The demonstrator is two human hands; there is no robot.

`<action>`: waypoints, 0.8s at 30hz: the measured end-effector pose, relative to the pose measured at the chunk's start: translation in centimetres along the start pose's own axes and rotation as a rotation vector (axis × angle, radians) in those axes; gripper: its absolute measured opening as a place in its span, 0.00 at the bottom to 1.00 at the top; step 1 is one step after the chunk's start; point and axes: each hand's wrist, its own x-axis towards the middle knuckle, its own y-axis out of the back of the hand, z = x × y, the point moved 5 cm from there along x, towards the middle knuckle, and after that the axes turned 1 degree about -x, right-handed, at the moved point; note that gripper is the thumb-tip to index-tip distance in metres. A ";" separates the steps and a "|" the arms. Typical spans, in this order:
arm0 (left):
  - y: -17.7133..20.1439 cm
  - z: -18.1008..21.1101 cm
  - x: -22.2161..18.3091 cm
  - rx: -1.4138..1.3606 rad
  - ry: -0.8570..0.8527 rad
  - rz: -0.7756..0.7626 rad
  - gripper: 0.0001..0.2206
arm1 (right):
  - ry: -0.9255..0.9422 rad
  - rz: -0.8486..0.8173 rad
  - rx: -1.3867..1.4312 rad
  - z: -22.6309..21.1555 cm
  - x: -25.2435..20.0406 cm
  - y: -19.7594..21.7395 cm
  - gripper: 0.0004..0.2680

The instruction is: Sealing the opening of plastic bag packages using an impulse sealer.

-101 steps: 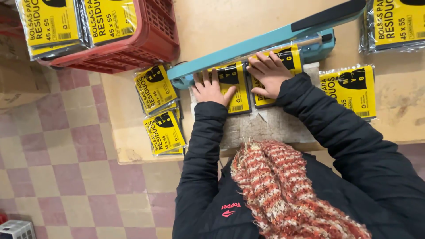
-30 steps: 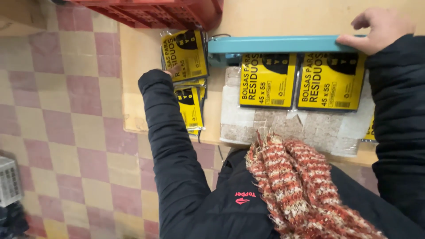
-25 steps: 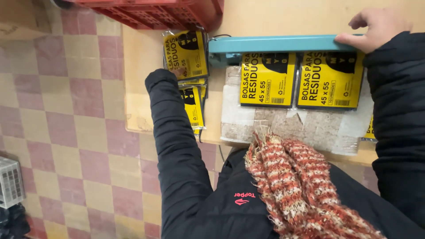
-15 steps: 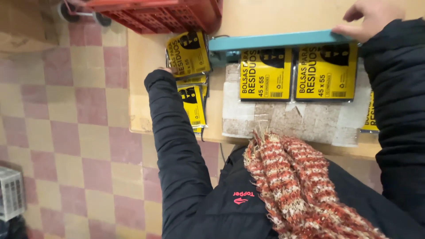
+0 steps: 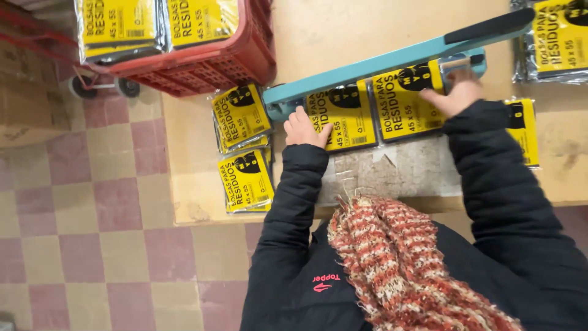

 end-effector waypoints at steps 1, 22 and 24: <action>-0.2 0.5 0.2 0.039 0.048 0.022 0.37 | 0.131 0.085 -0.180 -0.1 0.1 -0.4 0.23; -16.5 4.1 -4.5 -1.377 -0.035 -0.254 0.04 | -0.301 -0.145 0.950 9.5 -9.5 -7.0 0.16; -11.7 8.5 -4.8 -1.425 0.083 -0.360 0.03 | -0.234 -0.112 0.919 9.1 -9.7 -2.6 0.19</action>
